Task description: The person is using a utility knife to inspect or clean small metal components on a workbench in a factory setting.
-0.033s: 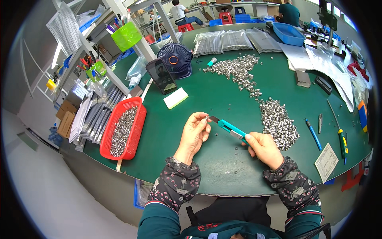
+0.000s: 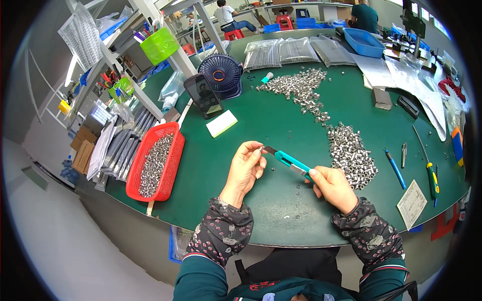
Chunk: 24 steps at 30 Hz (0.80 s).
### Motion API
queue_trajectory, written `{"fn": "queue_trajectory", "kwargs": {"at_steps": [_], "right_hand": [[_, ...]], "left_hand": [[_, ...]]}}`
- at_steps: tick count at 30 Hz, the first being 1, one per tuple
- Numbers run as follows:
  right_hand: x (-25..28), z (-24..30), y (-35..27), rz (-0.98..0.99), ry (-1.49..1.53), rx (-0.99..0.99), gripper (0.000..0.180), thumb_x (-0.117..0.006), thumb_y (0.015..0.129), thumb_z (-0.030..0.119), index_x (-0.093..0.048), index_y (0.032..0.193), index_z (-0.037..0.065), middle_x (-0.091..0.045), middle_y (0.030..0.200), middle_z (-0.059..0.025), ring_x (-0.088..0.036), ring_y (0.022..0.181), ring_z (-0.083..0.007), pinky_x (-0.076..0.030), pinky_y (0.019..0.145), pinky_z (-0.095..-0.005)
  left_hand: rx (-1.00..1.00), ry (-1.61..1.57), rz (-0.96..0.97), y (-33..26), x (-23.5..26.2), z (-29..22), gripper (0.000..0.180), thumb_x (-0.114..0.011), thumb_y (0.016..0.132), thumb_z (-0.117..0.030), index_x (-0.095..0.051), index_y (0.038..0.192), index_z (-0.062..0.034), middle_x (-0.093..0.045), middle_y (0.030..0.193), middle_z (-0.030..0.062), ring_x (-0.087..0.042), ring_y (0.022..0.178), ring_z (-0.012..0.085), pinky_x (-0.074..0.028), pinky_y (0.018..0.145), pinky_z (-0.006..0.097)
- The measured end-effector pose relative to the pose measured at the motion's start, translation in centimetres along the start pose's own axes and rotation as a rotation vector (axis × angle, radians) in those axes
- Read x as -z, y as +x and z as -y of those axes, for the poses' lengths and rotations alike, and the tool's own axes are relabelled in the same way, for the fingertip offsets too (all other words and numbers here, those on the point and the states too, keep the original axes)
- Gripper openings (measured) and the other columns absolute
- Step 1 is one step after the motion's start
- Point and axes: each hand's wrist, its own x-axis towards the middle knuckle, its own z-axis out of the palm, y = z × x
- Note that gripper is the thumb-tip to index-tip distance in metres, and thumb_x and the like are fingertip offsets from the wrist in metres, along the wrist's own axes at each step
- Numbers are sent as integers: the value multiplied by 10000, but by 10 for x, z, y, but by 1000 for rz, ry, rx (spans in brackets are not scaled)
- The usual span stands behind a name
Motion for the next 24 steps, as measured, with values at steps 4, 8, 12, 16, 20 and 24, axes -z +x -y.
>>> {"fn": "queue_trajectory", "kwargs": {"at_steps": [4,8,12,16,20,24], "right_hand": [[0,1,0,-20,-45,7,353,-428,878,311,-589,724,37,-454,419,-7,-446,385,-96,-369,422,-264],[-1,0,-1,-21,-55,-1,350,-428,878,309,-591,725,40,-454,419,-7,-449,384,-100,-371,424,-270],[-3,0,-2,-41,-102,20,330,-438,868,305,-592,729,49,-467,428,-30,-476,397,-147,-381,434,-297],[-2,-3,-3,-199,-445,198,268,-482,831,293,-595,738,69,-514,490,-72,-525,460,-253,-398,461,-359],[4,4,4,-577,-370,510,224,-522,805,260,-559,839,41,-563,694,-117,-546,624,-302,-419,538,-367],[30,10,6,-778,-46,419,257,-489,854,267,-537,885,17,-518,642,-84,-484,548,-167,-382,514,-282]], "left_hand": [[-6,21,19,0,0,-1,149,-509,845,-81,-483,982,-30,-544,845,67,-506,588,84,-396,390,164],[-7,53,-36,-3,-1,-2,145,-517,841,-83,-497,976,-34,-538,828,58,-497,578,74,-394,391,163],[-12,94,-40,-5,-1,-3,139,-522,839,-82,-510,970,-37,-537,824,54,-480,571,64,-387,392,162],[-4,154,-25,-2,-1,1,137,-522,837,-80,-514,966,-35,-532,812,47,-454,563,54,-369,395,155],[28,69,-107,-2,3,-4,112,-499,846,-96,-509,944,-42,-515,786,43,-445,565,78,-348,399,179],[118,-112,-75,-3,-3,-7,60,-490,830,-111,-496,860,-59,-501,762,47,-435,547,99,-331,391,190]]}}
